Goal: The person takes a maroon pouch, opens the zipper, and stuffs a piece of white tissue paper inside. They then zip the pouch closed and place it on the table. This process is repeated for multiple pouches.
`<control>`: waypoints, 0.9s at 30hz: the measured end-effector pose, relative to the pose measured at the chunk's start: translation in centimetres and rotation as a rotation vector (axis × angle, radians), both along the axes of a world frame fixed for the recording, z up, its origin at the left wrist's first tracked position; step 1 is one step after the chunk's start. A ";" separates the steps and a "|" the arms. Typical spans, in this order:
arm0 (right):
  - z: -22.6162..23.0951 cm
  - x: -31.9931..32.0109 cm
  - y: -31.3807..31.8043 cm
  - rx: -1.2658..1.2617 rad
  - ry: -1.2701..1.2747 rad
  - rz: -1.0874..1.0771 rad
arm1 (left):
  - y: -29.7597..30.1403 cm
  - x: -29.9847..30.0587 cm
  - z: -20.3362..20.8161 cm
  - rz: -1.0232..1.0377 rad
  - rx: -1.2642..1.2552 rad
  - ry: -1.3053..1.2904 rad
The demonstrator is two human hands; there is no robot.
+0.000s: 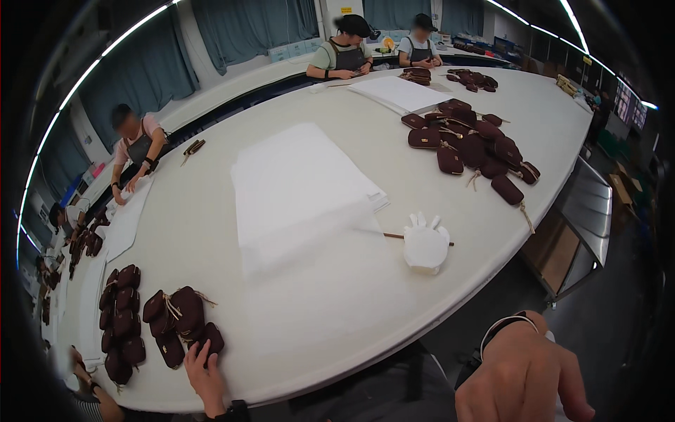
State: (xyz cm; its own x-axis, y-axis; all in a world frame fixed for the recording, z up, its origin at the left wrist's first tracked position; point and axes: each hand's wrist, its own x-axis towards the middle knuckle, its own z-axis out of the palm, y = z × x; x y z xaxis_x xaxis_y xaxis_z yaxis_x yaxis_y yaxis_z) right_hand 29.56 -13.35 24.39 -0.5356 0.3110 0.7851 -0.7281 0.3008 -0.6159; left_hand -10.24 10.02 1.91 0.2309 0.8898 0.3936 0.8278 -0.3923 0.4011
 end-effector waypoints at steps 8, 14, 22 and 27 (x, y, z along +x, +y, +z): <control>-2.1 -0.9 -2.0 0.065 0.176 -0.137 | -0.9 2.2 2.6 0.021 0.158 -0.325; -0.9 -0.6 -1.7 -0.021 0.192 -0.163 | -5.5 6.9 3.3 -0.166 -0.240 -0.288; -2.4 -1.6 -1.1 0.064 0.162 -0.107 | -4.2 8.3 -0.2 -0.325 -0.201 -0.048; -3.4 -2.7 -1.4 0.036 0.143 -0.101 | -5.7 10.3 -0.1 -0.556 -0.140 -0.021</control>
State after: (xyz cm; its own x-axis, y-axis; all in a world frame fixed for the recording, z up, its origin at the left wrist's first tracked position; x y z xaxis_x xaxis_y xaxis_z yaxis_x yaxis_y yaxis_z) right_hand 26.87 -14.73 21.04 -0.3852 0.3276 0.8627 -0.7724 0.3971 -0.4957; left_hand 0.09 4.30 1.82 0.6728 0.6806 0.2901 0.5032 -0.7084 0.4948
